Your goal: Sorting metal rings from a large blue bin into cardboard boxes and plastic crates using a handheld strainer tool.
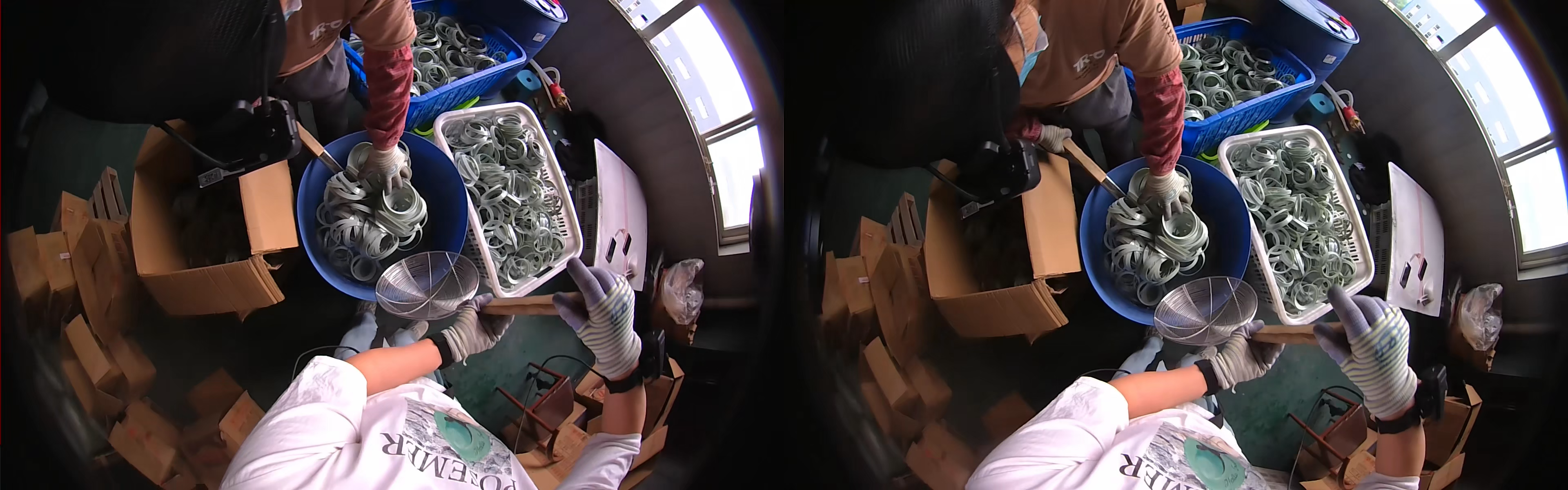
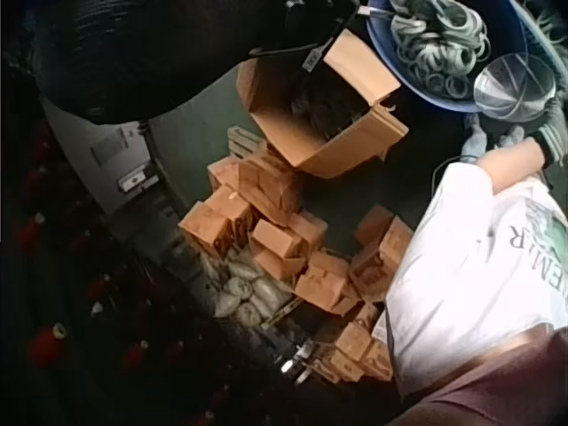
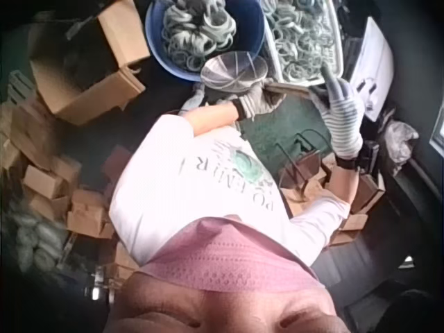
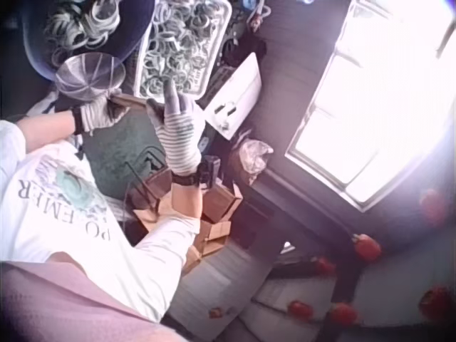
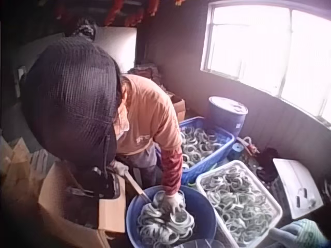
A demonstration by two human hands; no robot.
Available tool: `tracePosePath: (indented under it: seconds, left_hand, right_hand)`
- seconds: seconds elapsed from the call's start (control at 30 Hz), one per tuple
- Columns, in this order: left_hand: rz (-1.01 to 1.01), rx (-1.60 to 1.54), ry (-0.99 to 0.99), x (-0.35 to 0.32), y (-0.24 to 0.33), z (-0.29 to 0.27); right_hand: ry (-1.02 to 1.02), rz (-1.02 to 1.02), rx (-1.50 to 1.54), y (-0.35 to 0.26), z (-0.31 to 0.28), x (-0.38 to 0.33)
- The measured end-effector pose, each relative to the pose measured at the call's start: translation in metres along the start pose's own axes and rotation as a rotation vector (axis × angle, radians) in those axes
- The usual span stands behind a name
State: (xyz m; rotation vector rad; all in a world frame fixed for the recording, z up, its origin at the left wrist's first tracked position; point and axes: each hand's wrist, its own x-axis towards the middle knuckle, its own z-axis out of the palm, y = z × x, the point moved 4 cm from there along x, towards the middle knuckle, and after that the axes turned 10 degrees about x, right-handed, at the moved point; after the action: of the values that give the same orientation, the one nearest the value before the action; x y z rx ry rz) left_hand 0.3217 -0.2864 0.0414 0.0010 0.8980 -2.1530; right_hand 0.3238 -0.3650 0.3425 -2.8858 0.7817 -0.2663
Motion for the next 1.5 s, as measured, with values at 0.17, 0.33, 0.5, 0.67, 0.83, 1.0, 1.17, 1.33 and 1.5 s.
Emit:
tracePosePath:
  seconds: [0.17,0.33,0.5,0.67,0.83,1.0,1.17,1.33,1.5]
  left_hand:
    - [0.197,-0.103,0.018,-0.004,0.039,0.002]
    - [0.392,-0.18,0.065,0.001,0.077,-0.003]
    - [0.447,-0.209,0.107,-0.001,0.108,-0.011]
    - [0.582,-0.295,0.22,-0.002,0.142,-0.037]
    - [0.612,-0.312,0.353,0.002,0.167,-0.065]
    - [0.625,-0.247,0.495,0.005,0.19,-0.101]
    - [0.685,-0.247,0.508,0.013,0.225,-0.121]
    - [0.716,-0.238,0.628,0.024,0.246,-0.154]
    - [0.704,-0.194,0.619,0.039,0.262,-0.189]
  right_hand:
    - [0.045,-0.005,0.103,0.011,0.027,0.048]
    - [0.025,0.061,0.229,0.028,0.061,0.09]
    - [-0.057,0.259,0.308,0.049,0.107,0.111]
    - [-0.113,0.105,0.25,0.048,0.148,0.104]
    - [-0.264,0.108,0.196,0.049,0.195,0.084]
    - [-0.39,0.176,0.244,0.055,0.249,0.075]
    - [-0.361,0.092,0.248,0.066,0.301,0.074]
    - [-0.426,0.151,0.261,0.084,0.341,0.062]
    - [-0.43,0.189,0.322,0.105,0.378,0.04]
